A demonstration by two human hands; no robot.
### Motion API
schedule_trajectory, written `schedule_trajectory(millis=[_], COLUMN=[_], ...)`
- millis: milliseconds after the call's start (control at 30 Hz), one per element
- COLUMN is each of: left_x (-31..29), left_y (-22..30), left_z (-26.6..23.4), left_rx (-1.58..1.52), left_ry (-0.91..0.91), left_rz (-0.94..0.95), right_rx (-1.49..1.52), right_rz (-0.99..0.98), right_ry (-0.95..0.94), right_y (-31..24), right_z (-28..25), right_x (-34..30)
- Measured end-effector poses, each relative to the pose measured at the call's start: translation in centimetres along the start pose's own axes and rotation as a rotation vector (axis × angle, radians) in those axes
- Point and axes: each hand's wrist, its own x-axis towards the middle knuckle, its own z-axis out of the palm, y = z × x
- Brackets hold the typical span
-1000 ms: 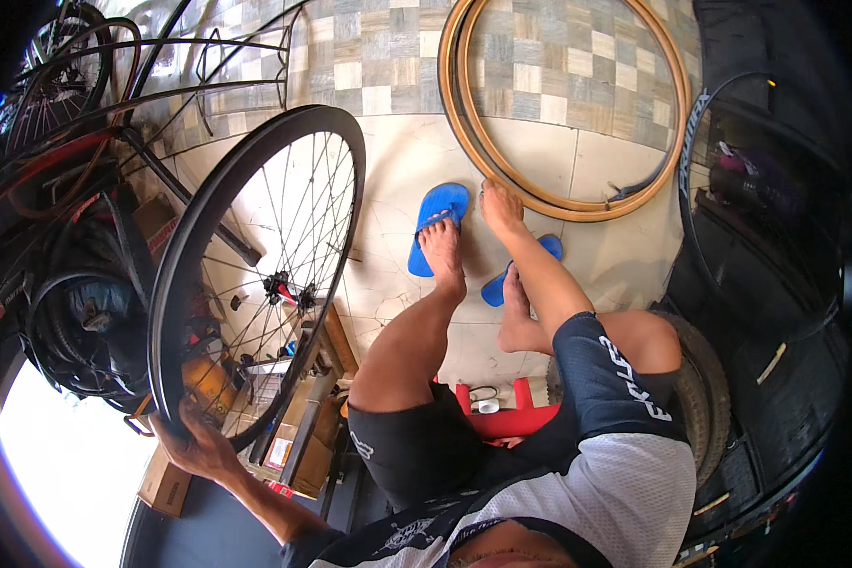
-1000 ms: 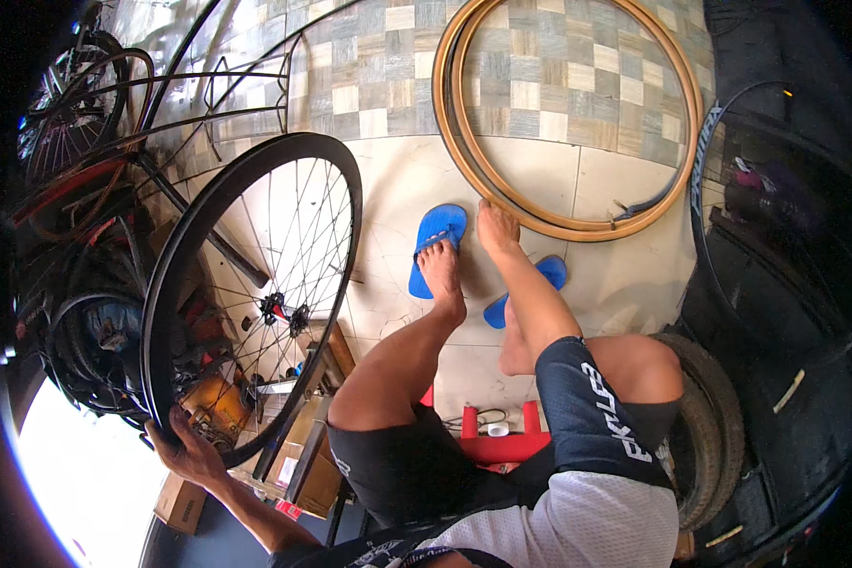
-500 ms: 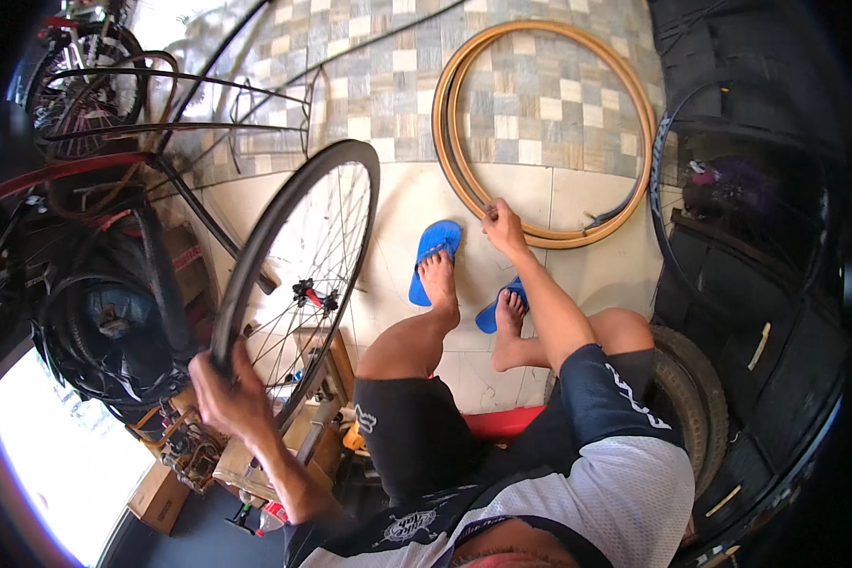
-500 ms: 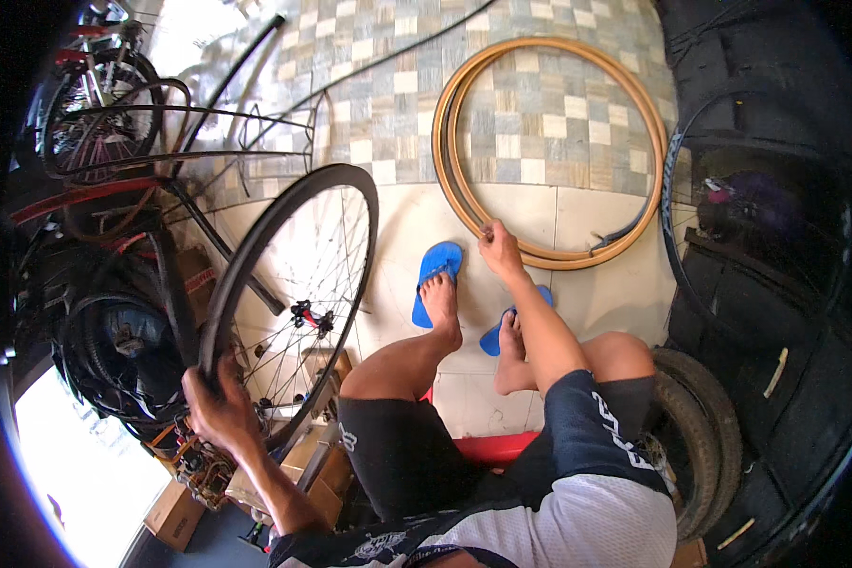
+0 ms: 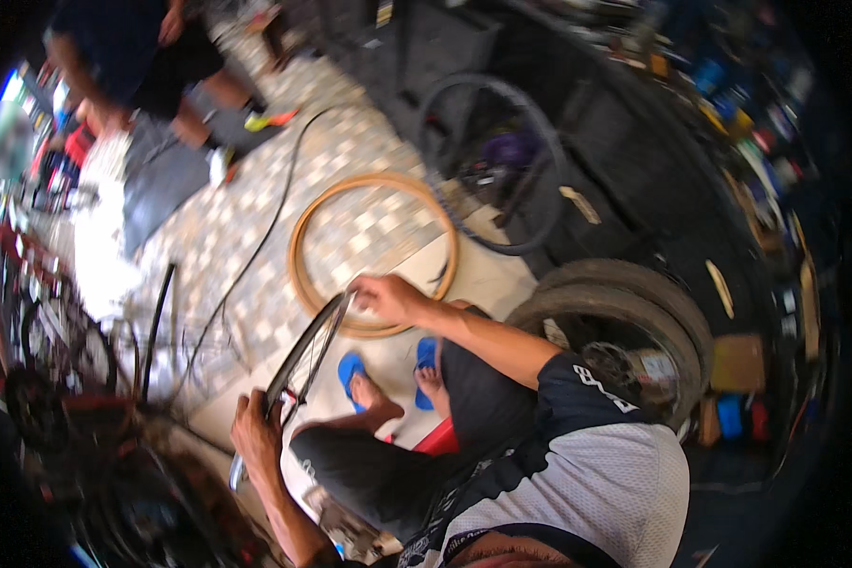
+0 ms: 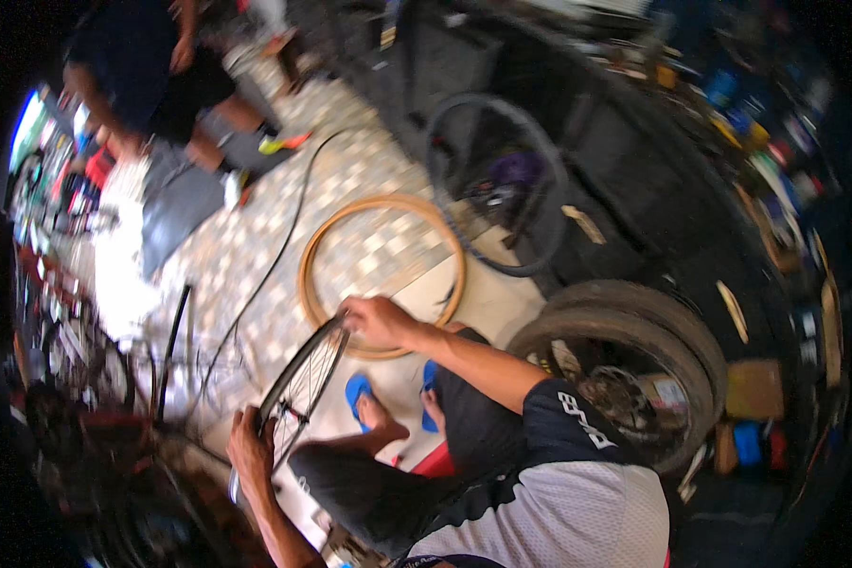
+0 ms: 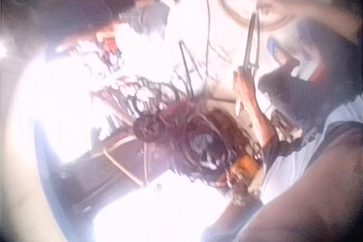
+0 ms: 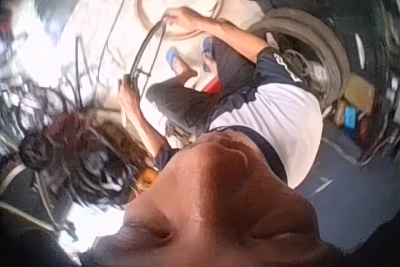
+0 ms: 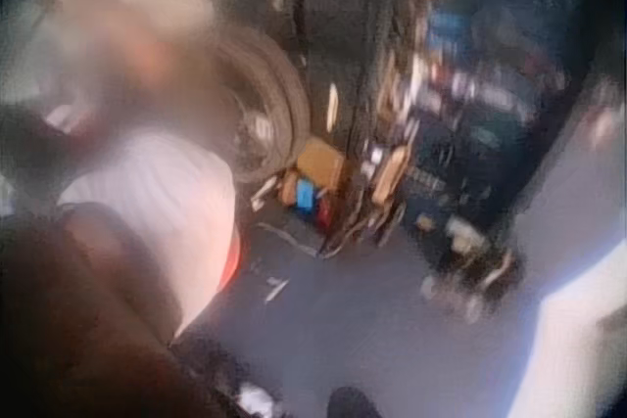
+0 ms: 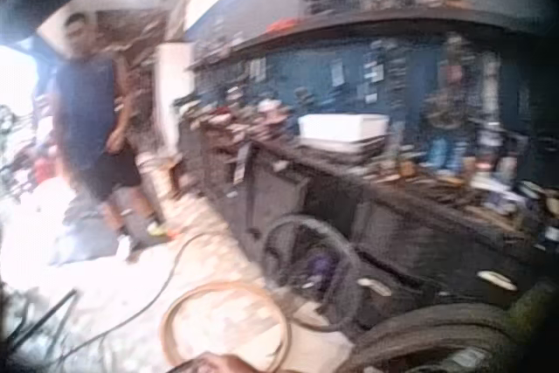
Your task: The person threads a spoke through a bicycle wheel rim and hub, then secures it with a nipple. They repeat this process for multiple spokes, adjusting the wheel on a truing stand to align the rim.
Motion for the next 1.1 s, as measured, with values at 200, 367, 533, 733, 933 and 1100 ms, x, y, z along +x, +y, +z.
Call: schedule_trajectory(millis=[200, 367, 533, 733, 933, 1100], left_x=[-0.8, -1.2, -1.3, 0.2, -0.2, -1.1], left_y=[4.3, 6.7, 9.4, 10.3, 12.9, 12.5], left_z=[1.9, 5.9, 6.2, 6.1, 6.8, 8.1], left_rx=[-0.076, -0.060, -0.095, -0.613, -0.903, -0.948], left_ry=[-0.050, -0.062, -0.056, -0.215, -0.269, -0.150], left_rz=[0.291, 0.387, 0.416, 0.434, 0.446, 0.369], right_rx=[-0.069, -0.111, -0.145, -0.054, 0.028, 0.003], right_rz=[0.004, -0.015, -0.117, -0.174, -0.037, 0.057], right_ry=[-0.007, 0.062, 0.026, -0.009, 0.170, 0.206], right_y=[-9.2, -10.7, -10.8, -12.2, -10.7, -10.0], right_z=[-10.7, -10.6, -7.8, -5.3, -2.3, -0.7], right_x=[-11.5, -16.5, -18.2, -17.4, -15.0, -14.7])
